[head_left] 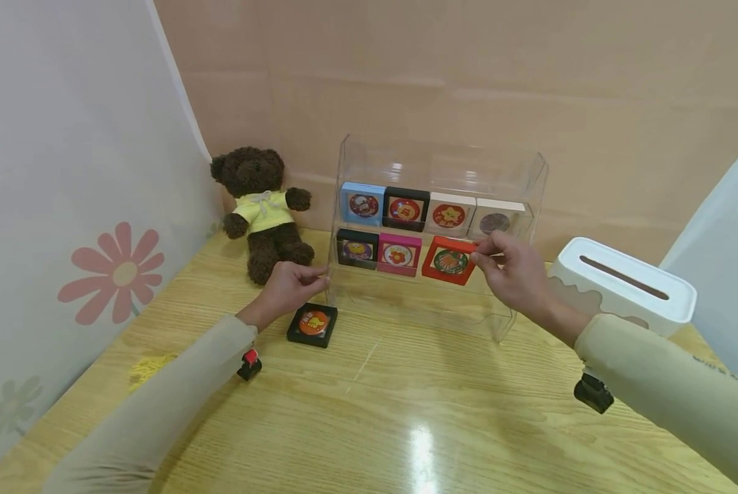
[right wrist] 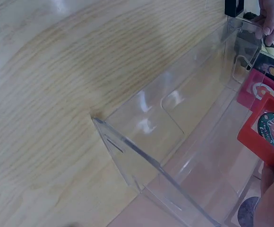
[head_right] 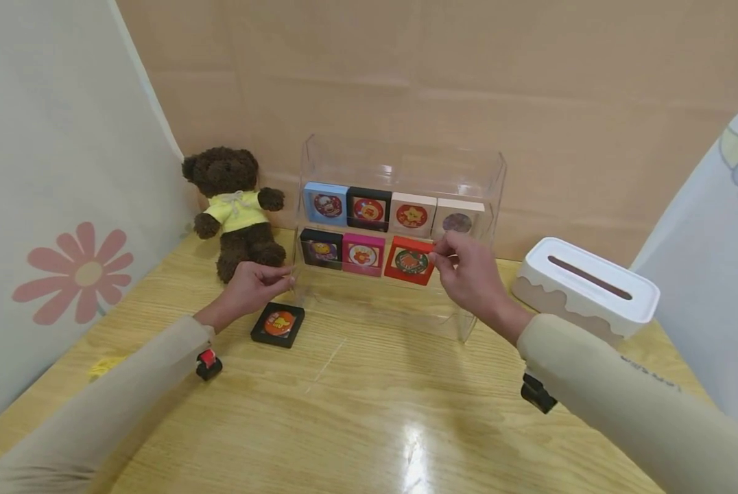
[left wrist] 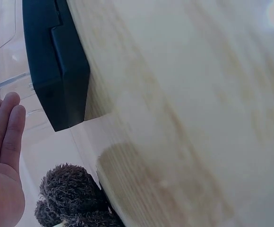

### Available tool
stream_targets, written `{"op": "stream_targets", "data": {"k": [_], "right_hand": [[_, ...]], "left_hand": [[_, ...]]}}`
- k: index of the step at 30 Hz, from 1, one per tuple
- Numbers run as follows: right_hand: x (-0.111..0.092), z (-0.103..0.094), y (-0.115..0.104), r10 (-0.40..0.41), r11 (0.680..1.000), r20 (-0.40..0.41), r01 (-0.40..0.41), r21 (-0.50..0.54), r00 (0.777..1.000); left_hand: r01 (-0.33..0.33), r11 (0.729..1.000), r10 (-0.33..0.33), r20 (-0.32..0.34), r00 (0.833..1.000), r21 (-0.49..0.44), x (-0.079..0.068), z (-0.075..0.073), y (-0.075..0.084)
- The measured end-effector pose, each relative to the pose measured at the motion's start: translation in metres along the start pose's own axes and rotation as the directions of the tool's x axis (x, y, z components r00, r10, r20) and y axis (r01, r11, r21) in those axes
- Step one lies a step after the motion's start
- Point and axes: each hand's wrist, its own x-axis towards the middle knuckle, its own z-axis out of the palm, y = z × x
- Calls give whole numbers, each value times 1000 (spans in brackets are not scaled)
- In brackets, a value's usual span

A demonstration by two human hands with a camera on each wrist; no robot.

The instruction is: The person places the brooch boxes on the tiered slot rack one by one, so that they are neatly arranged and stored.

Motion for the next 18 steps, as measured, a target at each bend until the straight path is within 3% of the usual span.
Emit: {"op": "stream_targets", "data": {"k": [18], "right_hand": [[12, 8, 13, 24, 998, 10, -23, -63, 1000]], "left_hand": [[-8, 1000, 8, 12, 1000, 4, 1, 0, -1]]}}
